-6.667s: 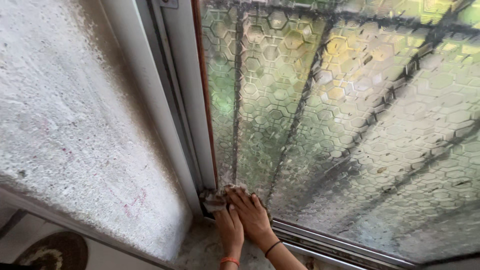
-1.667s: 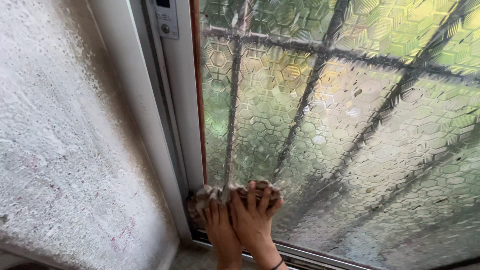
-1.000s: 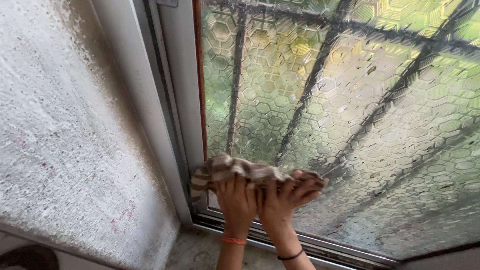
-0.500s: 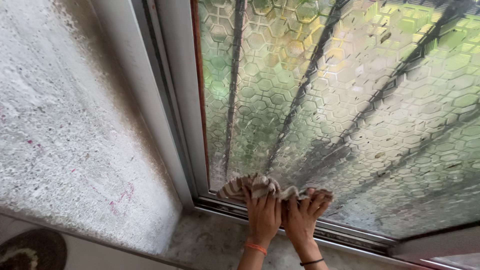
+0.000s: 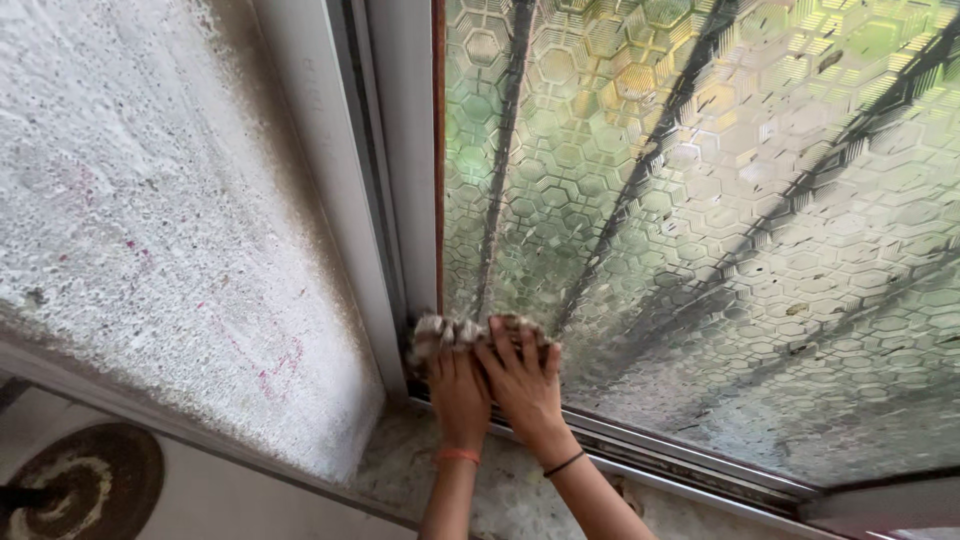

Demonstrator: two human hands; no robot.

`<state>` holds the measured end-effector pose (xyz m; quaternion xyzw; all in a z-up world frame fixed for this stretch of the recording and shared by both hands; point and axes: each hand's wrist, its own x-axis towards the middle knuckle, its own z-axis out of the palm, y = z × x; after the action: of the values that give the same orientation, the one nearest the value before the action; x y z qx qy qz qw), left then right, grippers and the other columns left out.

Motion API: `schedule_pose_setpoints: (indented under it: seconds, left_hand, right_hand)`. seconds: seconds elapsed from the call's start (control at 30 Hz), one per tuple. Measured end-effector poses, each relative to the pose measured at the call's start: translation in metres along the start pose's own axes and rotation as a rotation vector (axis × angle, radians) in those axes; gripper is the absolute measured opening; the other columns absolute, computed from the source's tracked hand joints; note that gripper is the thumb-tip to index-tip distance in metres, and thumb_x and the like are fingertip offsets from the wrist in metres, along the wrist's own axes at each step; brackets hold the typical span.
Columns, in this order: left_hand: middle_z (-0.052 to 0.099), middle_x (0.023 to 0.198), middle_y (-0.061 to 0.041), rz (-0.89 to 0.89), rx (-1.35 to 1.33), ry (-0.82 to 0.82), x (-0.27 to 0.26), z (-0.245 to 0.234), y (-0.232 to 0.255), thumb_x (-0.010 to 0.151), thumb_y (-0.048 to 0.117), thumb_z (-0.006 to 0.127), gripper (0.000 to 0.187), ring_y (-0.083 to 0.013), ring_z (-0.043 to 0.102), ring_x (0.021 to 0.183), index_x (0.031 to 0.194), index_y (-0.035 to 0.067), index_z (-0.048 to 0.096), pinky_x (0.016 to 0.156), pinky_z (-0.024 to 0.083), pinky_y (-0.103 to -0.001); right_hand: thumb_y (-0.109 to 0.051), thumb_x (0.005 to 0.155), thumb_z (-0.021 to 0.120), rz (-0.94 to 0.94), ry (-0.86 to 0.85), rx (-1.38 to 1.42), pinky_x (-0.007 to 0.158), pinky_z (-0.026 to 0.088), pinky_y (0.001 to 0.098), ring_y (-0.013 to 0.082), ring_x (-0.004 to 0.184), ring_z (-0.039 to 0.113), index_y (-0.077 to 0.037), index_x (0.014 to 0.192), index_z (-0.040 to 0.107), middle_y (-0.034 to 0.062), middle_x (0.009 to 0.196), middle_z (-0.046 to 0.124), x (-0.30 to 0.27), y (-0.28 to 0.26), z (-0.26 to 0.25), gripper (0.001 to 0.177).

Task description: The person wipes a textured glass window using a cloth. They move the cloth across the surface in repeated strokes, covering different sections of the window.

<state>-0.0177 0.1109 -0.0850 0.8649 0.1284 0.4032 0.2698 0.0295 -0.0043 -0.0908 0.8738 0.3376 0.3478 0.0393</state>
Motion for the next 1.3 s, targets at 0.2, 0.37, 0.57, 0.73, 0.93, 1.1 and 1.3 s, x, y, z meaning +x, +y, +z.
schedule_pose_setpoints:
  seconds: [0.2, 0.37, 0.57, 0.73, 0.93, 1.1, 1.3]
  left_hand:
    - [0.057, 0.134, -0.028, -0.006, -0.160, -0.313, -0.068, 0.049, 0.067, 0.099, 0.016, 0.055, 0.036, -0.0470, 0.047, 0.127, 0.129, -0.004, 0.059, 0.112, 0.034, -0.057]
    - [0.065, 0.124, -0.016, 0.316, -0.120, -0.109, -0.032, 0.034, 0.106, 0.098, 0.023, 0.060, 0.024, -0.0427, 0.047, 0.135, 0.107, 0.003, 0.068, 0.119, 0.018, -0.075]
    - [0.056, 0.140, -0.023, 0.201, 0.083, 0.107, 0.044, -0.021, 0.068, 0.103, 0.026, 0.055, 0.046, -0.0410, 0.045, 0.139, 0.137, -0.005, 0.058, 0.120, 0.024, -0.066]
    - [0.048, 0.148, -0.026, -0.071, -0.032, 0.048, 0.010, -0.018, 0.017, 0.104, 0.020, 0.051, 0.039, -0.0462, 0.040, 0.140, 0.136, -0.004, 0.054, 0.115, 0.034, -0.058]
    - [0.046, 0.138, -0.037, -0.102, 0.081, -0.302, -0.078, 0.062, 0.029, 0.098, 0.016, 0.054, 0.036, -0.0539, 0.038, 0.135, 0.124, -0.008, 0.052, 0.117, 0.027, -0.060]
    - [0.054, 0.134, -0.032, 0.131, -0.227, -0.441, -0.108, 0.086, 0.121, 0.100, 0.021, 0.056, 0.048, -0.0516, 0.043, 0.128, 0.137, -0.010, 0.053, 0.112, 0.026, -0.066]
    - [0.056, 0.134, -0.020, 0.308, -0.201, -0.028, -0.039, 0.036, 0.208, 0.098, 0.031, 0.058, 0.042, -0.0638, 0.032, 0.139, 0.125, 0.000, 0.064, 0.109, 0.010, -0.080]
  right_hand:
    - [-0.029, 0.088, 0.060, 0.276, -0.274, 0.137, 0.115, 0.003, 0.0741, 0.0495, 0.147, 0.021, -0.032, 0.133, 0.059, 0.0143, 0.160, 0.033, -0.119, 0.066, 0.033, 0.046]
    - [-0.033, 0.096, 0.058, 0.462, 0.095, 0.102, 0.114, -0.004, 0.0837, 0.0693, 0.149, 0.000, -0.010, 0.140, 0.053, 0.0406, 0.160, 0.019, -0.107, 0.091, 0.014, 0.050]
    - [-0.035, 0.105, 0.058, 0.323, 0.217, 0.093, 0.111, -0.015, 0.0833, 0.0650, 0.148, -0.011, -0.015, 0.143, 0.056, 0.0375, 0.165, 0.012, 0.003, 0.035, -0.009, 0.043]
    - [-0.038, 0.098, 0.059, 0.038, 0.083, 0.065, 0.114, -0.001, 0.0722, 0.0414, 0.154, 0.011, -0.030, 0.143, 0.059, 0.0070, 0.169, 0.030, 0.016, -0.013, 0.013, 0.046]
    - [-0.036, 0.096, 0.059, 0.011, -0.134, 0.098, 0.115, 0.014, 0.0657, 0.0302, 0.149, 0.027, -0.034, 0.142, 0.059, -0.0014, 0.166, 0.040, -0.100, 0.035, 0.062, 0.046]
    - [-0.037, 0.087, 0.059, 0.467, -0.145, 0.067, 0.117, 0.001, 0.0792, 0.0581, 0.151, 0.008, -0.018, 0.133, 0.057, 0.0304, 0.155, 0.027, -0.184, 0.107, 0.029, 0.050]
    - [-0.054, 0.104, 0.055, 0.690, 0.028, -0.038, 0.122, 0.001, 0.0786, 0.0604, 0.155, -0.004, -0.020, 0.162, 0.011, 0.0266, 0.166, -0.001, -0.110, 0.127, -0.028, 0.080]
